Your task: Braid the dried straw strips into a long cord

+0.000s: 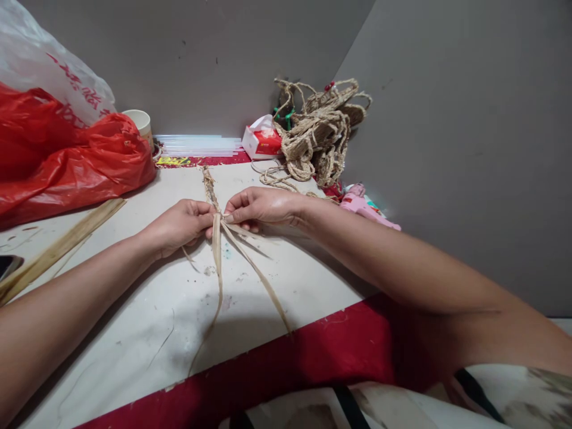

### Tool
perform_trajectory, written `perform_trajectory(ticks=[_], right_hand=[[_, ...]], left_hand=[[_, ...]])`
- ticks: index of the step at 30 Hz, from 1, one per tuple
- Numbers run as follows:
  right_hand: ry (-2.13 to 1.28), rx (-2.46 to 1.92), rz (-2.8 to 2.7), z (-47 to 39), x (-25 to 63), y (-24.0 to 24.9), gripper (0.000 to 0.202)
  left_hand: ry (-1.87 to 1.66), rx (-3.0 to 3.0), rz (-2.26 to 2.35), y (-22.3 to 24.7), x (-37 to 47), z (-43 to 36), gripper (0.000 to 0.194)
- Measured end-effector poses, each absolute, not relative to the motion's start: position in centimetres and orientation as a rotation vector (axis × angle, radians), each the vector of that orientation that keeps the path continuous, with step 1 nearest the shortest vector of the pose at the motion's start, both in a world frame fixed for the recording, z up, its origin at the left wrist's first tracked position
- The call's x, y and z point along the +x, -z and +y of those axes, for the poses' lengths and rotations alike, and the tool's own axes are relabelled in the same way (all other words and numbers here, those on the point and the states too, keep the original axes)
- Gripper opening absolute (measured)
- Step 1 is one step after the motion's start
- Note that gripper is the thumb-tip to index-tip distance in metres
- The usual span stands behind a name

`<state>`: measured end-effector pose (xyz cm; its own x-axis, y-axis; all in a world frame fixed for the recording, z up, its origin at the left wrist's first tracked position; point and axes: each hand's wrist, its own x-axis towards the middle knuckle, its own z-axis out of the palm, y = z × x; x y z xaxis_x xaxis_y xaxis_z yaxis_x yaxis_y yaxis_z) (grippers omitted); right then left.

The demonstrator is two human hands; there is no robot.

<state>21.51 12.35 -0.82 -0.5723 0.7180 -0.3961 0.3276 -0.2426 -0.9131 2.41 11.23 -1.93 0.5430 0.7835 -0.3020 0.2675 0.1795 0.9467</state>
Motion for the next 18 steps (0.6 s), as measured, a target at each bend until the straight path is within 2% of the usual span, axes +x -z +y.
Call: perform_trajectory(ticks=[5,11,13,18], right_hand=[[-1.811,-1.261,-1.856,12.1,21.5,0.4,0.010],[-1.472,-1.286,-2.087,12.0,22.0,0.0,0.017],[-1.538,-1.279,-2.069,11.9,22.0,-0.1,0.019],[-1.952,-1.310,-1.687,12.0,21.4,-0.6,0.022]], left_hand=[[-0.450,1.412,0.993,2.1,2.1,11.4,0.020],[-0.455,1.478,1.021,2.0,2.1,11.5,0.021],[-0.475,1.540,1.043,2.1,2.2,11.4,0.023],[-0.534,1.718,1.001,1.9,2.4,11.5,0.029]])
